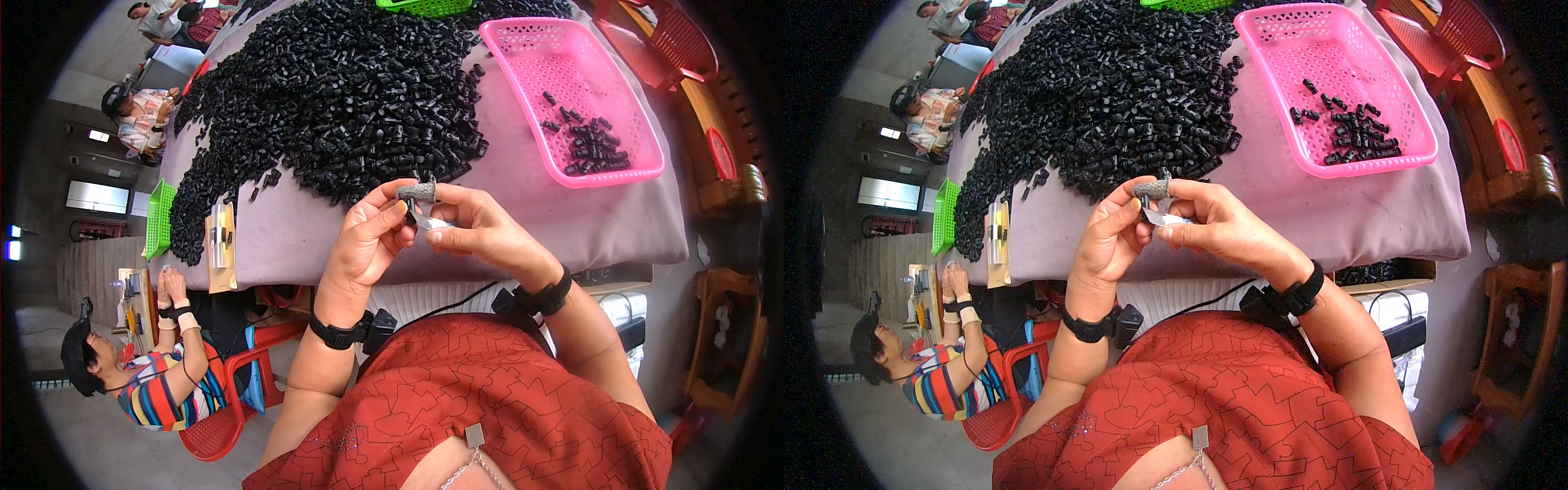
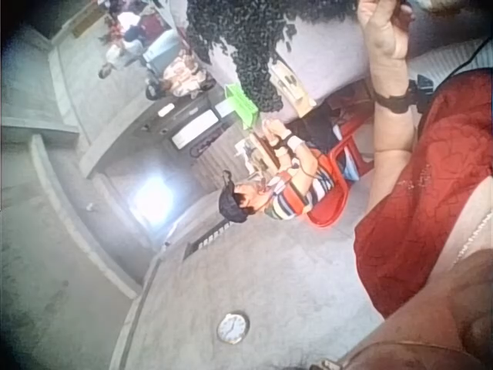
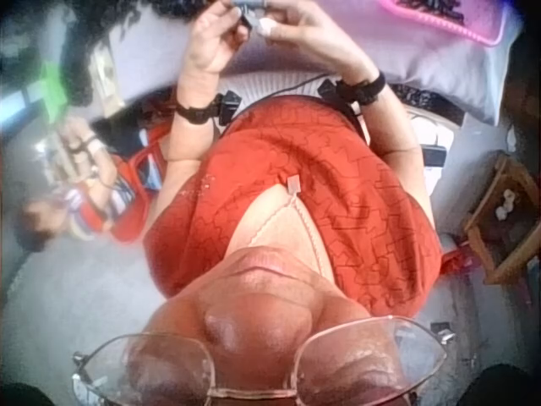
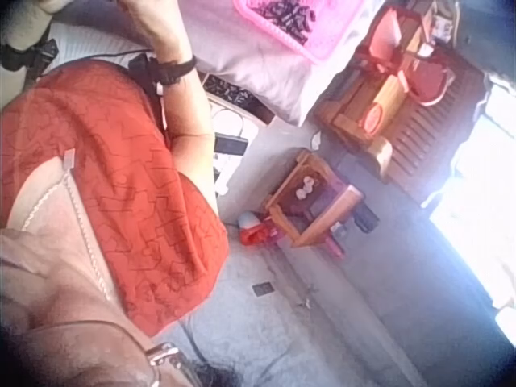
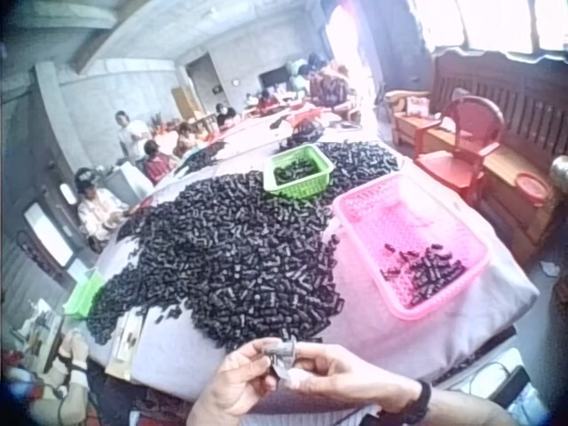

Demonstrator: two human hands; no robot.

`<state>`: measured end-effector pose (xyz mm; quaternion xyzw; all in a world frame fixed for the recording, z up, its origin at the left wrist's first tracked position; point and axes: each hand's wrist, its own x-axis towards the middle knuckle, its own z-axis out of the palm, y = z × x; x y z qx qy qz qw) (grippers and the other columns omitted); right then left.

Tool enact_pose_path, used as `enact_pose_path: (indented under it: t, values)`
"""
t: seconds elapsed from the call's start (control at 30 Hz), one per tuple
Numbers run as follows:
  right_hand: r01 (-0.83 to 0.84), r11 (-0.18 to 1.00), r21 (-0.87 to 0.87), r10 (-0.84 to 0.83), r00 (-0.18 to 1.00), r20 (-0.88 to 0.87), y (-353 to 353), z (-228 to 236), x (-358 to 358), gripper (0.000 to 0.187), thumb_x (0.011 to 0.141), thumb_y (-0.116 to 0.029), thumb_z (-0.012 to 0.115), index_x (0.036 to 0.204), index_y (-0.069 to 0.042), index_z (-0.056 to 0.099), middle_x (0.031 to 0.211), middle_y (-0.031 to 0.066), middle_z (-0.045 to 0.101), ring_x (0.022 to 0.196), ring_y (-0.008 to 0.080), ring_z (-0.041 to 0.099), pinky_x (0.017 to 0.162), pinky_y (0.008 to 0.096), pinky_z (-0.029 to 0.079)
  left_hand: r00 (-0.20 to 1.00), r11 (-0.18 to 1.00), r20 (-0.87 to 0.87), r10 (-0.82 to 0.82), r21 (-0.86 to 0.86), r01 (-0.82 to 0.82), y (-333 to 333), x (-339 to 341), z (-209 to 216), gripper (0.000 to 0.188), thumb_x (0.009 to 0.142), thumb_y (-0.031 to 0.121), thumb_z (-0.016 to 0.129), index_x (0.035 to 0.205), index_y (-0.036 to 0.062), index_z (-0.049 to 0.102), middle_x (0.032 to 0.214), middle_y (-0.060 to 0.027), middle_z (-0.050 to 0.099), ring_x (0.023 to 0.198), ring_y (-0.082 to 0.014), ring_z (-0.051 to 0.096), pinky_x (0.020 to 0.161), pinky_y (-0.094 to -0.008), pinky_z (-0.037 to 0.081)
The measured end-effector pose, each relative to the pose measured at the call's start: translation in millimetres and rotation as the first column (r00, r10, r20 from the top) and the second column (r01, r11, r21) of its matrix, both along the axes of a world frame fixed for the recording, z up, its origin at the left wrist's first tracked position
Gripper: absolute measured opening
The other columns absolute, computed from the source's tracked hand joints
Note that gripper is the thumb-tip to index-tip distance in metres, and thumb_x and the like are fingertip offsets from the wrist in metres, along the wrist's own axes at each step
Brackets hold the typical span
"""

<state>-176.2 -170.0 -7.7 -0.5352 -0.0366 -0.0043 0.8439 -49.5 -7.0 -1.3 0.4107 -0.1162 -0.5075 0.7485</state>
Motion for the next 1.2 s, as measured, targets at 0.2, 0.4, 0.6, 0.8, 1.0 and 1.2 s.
enact_pose_path:
  t: [0.2,0.4,0.6,0.8,1.0,1.2]
  values:
    - [-0.009,0.997,0.076,0.013,0.998,-0.058,-2,2,3,0.042,0.092,-0.020,0.064,0.130,-0.004,0.053,0.078,-0.0053,0.057,0.064,0.0007,0.043,0.054,0.0179,0.033,1.000,1.000,0.005,-0.024,-0.005,0.024,-1,-3,3,0.034,0.090,0.008,0.064,0.122,0.0039,0.055,0.093,-0.0043,0.066,0.067,-0.0083,0.063,0.060,-0.0200,0.053]
    - [0.003,0.993,0.121,-0.003,1.000,-0.001,-2,0,2,0.037,0.092,-0.020,0.064,0.125,-0.004,0.055,0.073,-0.0067,0.053,0.061,0.0014,0.042,0.052,0.0185,0.032,0.999,0.999,-0.013,-0.030,-0.044,0.029,-8,-2,1,0.036,0.091,0.010,0.063,0.125,0.0039,0.054,0.091,-0.0050,0.065,0.068,-0.0081,0.061,0.061,-0.0190,0.052]
    - [-0.042,0.999,0.031,0.042,0.999,0.009,-3,10,-1,0.052,0.091,-0.021,0.065,0.135,-0.004,0.046,0.072,-0.0054,0.051,0.062,0.0025,0.043,0.054,0.0192,0.033,1.000,0.999,-0.001,-0.009,-0.031,0.009,-5,0,1,0.039,0.091,0.013,0.064,0.127,0.0037,0.052,0.093,-0.0053,0.064,0.070,-0.0074,0.060,0.062,-0.0175,0.052]
    - [-0.029,0.999,0.042,0.030,1.000,-0.001,-3,11,-1,0.051,0.090,-0.022,0.066,0.134,-0.004,0.048,0.071,-0.0059,0.050,0.062,0.0027,0.042,0.054,0.0196,0.032,1.000,1.000,-0.007,0.001,-0.016,-0.001,-7,-2,2,0.039,0.091,0.013,0.065,0.127,0.0037,0.053,0.092,-0.0050,0.064,0.069,-0.0072,0.060,0.062,-0.0171,0.052]
    - [-0.039,0.998,0.048,0.039,0.999,0.006,-5,9,-1,0.051,0.090,-0.022,0.067,0.135,-0.004,0.049,0.070,-0.0062,0.049,0.061,0.0027,0.042,0.053,0.0199,0.032,1.000,1.000,-0.022,-0.010,-0.030,0.009,-8,-1,2,0.038,0.090,0.012,0.065,0.125,0.0041,0.054,0.093,-0.0034,0.065,0.069,-0.0077,0.060,0.063,-0.0183,0.052]
    - [-0.039,0.999,0.037,0.039,0.999,0.007,-4,9,0,0.052,0.090,-0.021,0.067,0.135,-0.004,0.049,0.070,-0.0062,0.050,0.061,0.0028,0.043,0.053,0.0198,0.033,0.999,0.999,-0.035,-0.014,-0.039,0.013,-6,-1,0,0.037,0.089,0.010,0.066,0.125,0.0046,0.055,0.093,-0.0020,0.066,0.069,-0.0080,0.061,0.064,-0.0193,0.053]
